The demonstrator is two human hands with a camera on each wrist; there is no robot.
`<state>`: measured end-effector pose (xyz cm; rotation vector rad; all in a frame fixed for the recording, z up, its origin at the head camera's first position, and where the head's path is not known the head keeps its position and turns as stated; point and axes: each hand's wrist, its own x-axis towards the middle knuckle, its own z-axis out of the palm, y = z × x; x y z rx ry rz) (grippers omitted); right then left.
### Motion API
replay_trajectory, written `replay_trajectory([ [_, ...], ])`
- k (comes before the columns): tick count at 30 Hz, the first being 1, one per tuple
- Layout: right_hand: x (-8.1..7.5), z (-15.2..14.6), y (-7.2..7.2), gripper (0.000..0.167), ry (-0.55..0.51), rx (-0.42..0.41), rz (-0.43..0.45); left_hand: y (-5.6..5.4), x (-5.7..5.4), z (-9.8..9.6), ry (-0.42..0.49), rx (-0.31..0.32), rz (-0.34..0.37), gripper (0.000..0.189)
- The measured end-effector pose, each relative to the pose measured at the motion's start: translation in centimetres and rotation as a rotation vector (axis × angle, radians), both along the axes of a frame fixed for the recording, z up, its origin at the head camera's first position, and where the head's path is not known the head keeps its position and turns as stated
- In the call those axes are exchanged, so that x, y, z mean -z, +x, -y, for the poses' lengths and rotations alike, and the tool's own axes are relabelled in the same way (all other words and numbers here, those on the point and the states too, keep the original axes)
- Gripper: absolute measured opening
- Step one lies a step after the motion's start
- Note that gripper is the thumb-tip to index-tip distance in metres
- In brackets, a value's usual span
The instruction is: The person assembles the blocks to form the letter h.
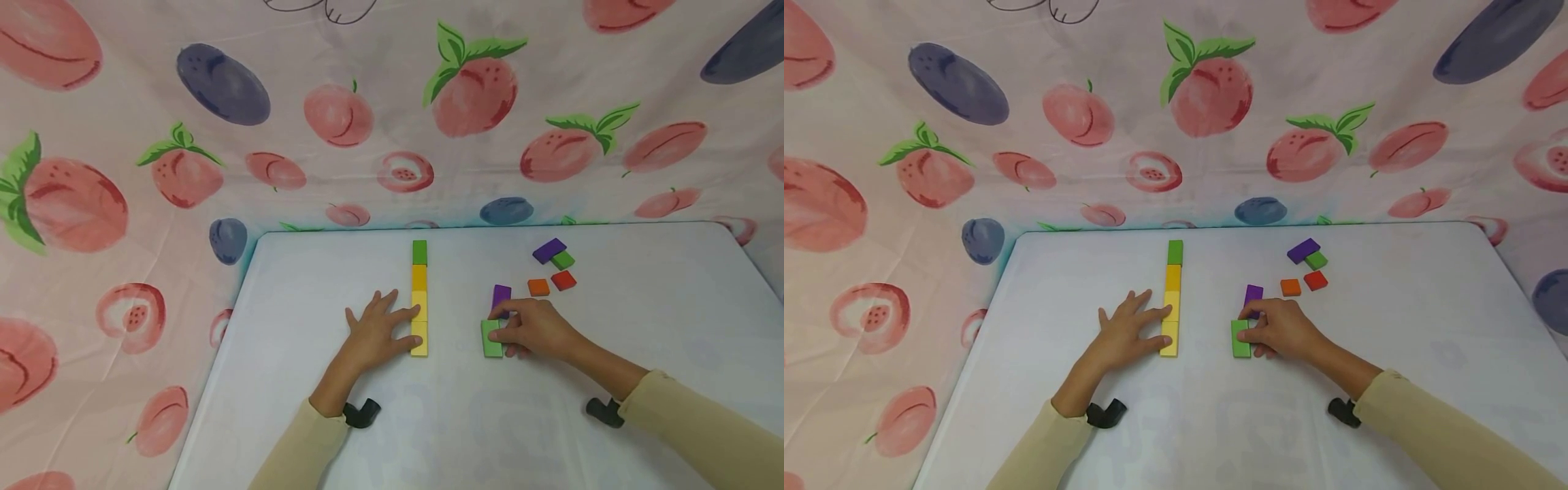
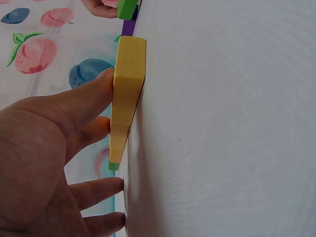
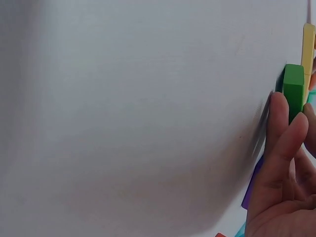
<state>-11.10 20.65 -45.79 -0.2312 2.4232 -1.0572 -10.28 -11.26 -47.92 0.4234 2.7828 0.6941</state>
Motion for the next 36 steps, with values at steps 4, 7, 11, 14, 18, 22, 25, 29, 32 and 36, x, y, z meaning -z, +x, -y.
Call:
replay_trajectory([
  [4,0.09,-0.02,-0.04,0.038,0.009,-0.004,-0.004,0.08,-0.17,-0.01,0.002,-0.002,-0.001,0.056],
  [7,0.11,-0.05,-0.15,0.039,0.012,-0.007,-0.002,0.11,-0.22,-0.01,0.004,-0.002,-0.004,0.056],
  [11,0.07,-0.04,-0.35,0.040,0.016,-0.007,0.016,0.11,-0.19,-0.01,0.004,-0.002,-0.004,0.056],
  [14,0.04,0.04,-0.48,0.041,0.022,-0.005,0.035,0.04,-0.12,-0.03,0.001,-0.002,-0.002,0.056],
  [18,-0.07,0.11,-0.61,0.041,0.032,-0.004,0.053,-0.04,-0.01,-0.07,-0.010,-0.003,0.000,0.057],
  [22,-0.18,0.14,-0.67,0.040,0.036,-0.005,0.054,-0.04,-0.01,-0.10,-0.016,-0.003,0.001,0.057],
  [25,-0.25,0.18,-0.64,0.040,0.038,-0.006,0.049,-0.02,-0.04,-0.10,-0.017,-0.004,0.000,0.057],
  [29,-0.26,0.22,-0.56,0.039,0.043,-0.011,0.040,-0.01,-0.03,-0.08,-0.019,-0.003,-0.005,0.057],
  [32,-0.21,0.20,-0.50,0.040,0.043,-0.014,0.036,-0.02,-0.03,-0.08,-0.016,-0.002,-0.007,0.057],
  [36,-0.22,0.02,-0.50,0.044,0.054,-0.022,0.032,-0.02,-0.08,-0.06,-0.009,-0.003,-0.003,0.057],
])
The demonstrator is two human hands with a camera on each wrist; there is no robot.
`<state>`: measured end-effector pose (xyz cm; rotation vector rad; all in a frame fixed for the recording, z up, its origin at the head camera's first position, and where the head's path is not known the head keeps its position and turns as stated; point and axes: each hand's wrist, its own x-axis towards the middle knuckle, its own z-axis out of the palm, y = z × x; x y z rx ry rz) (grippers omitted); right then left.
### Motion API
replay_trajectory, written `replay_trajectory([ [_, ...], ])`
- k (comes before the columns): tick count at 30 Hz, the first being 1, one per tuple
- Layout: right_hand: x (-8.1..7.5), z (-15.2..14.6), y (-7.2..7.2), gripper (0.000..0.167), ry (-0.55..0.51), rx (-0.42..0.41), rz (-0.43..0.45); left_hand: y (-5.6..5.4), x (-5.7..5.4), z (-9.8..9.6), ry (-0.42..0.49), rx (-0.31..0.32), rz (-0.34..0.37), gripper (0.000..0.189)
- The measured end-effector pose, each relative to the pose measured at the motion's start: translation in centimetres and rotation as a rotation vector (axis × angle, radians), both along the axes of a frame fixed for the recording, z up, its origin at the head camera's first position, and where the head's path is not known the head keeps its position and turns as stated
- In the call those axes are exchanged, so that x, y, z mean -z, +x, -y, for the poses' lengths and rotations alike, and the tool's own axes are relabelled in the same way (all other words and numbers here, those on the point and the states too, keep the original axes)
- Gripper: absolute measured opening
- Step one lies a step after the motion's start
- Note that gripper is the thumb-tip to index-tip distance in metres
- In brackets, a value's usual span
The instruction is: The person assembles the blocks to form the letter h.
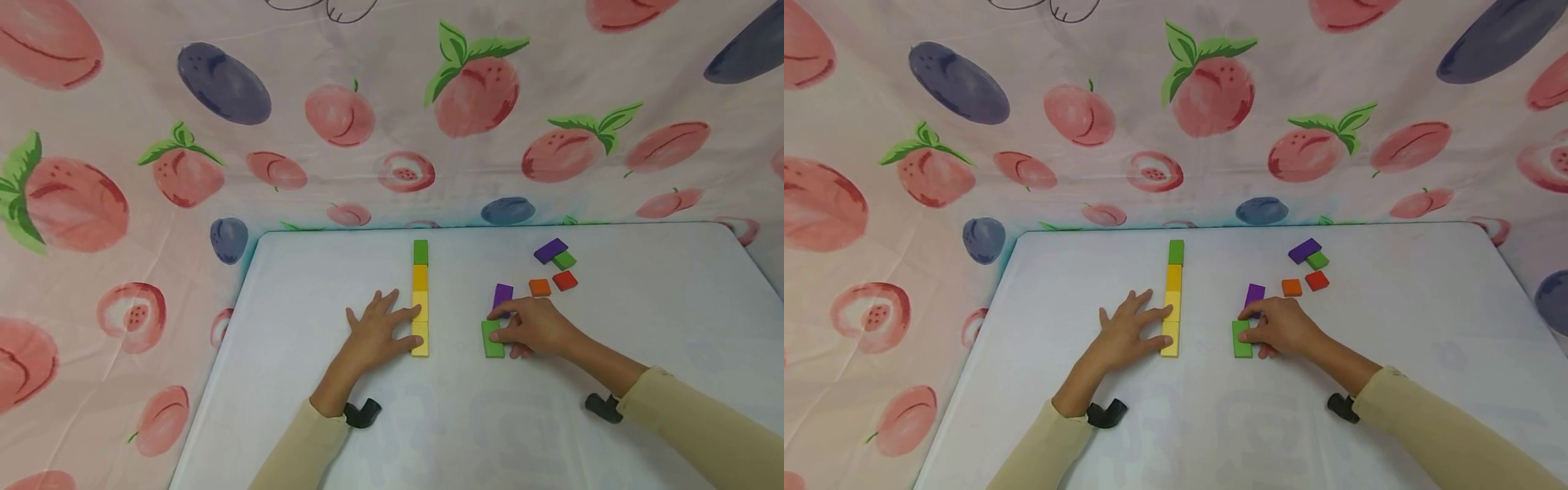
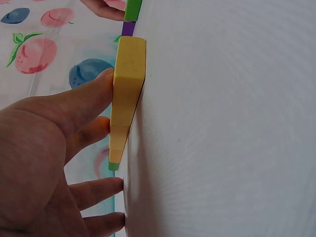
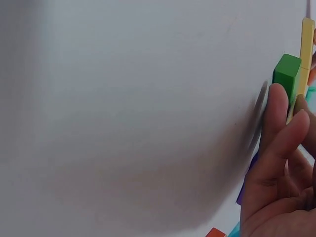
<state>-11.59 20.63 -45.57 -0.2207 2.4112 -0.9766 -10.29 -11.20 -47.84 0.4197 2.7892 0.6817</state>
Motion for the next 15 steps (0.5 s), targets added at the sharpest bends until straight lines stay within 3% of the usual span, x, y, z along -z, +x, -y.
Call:
replay_trajectory([
  [15,-0.05,-0.50,0.42,0.051,0.004,-0.089,-0.042,0.08,-0.16,0.06,0.008,0.001,0.004,0.056],
])
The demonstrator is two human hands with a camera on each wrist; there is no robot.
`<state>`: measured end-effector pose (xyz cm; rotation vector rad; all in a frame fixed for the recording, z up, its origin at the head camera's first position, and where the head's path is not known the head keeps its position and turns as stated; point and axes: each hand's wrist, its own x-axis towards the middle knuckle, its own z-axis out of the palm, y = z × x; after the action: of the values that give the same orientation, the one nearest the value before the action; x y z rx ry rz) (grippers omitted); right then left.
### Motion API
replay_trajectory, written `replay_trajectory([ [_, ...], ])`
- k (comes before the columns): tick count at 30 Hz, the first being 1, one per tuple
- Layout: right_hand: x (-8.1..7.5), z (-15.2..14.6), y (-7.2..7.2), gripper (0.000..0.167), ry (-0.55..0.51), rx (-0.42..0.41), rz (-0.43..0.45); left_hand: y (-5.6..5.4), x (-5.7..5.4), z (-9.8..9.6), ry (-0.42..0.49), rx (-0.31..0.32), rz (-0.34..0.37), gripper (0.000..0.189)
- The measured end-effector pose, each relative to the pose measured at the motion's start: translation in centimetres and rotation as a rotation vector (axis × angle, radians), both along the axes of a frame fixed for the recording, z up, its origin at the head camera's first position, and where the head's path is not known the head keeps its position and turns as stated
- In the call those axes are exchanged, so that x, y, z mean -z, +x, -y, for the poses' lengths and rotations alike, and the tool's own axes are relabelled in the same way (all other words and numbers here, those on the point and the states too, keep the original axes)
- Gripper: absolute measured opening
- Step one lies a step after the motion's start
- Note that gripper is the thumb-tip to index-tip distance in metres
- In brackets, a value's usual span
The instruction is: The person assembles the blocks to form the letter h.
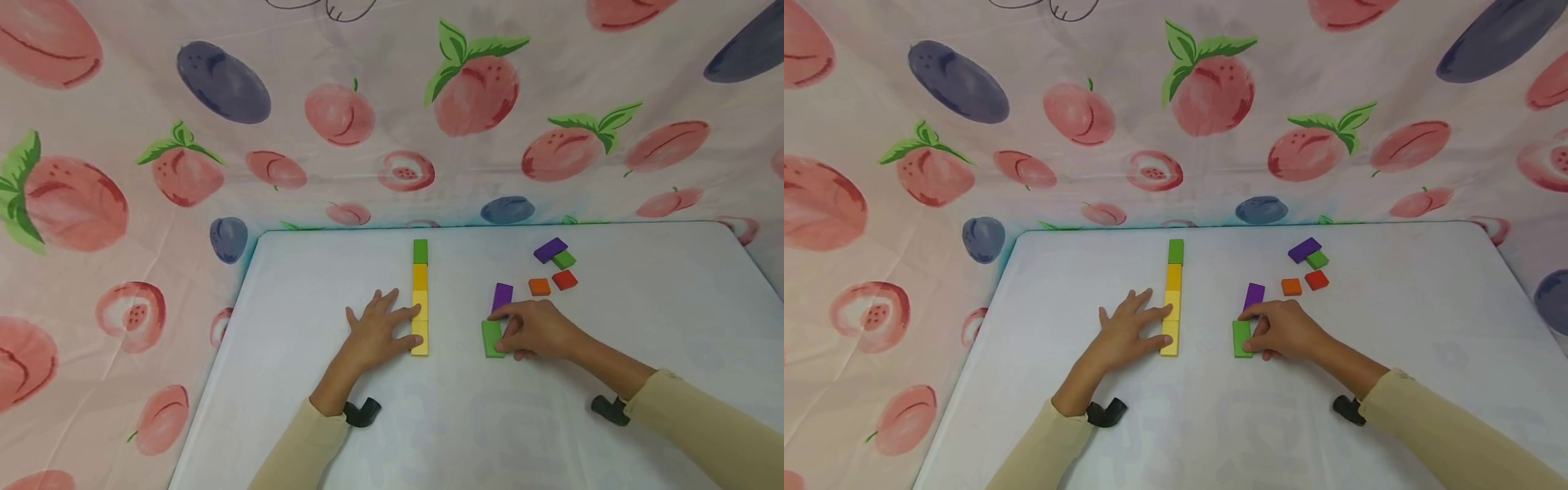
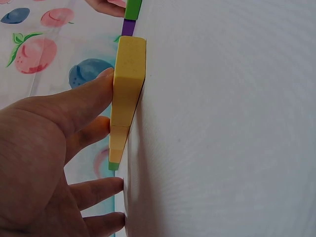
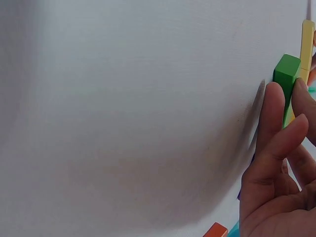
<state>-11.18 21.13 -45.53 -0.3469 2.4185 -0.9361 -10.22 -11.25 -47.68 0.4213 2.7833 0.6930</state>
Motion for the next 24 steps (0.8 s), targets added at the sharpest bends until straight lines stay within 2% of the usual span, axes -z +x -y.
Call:
replay_trajectory([
  [24,0.04,-0.21,0.01,0.052,0.028,0.004,-0.017,-0.08,0.06,0.01,0.001,-0.004,0.009,0.056],
])
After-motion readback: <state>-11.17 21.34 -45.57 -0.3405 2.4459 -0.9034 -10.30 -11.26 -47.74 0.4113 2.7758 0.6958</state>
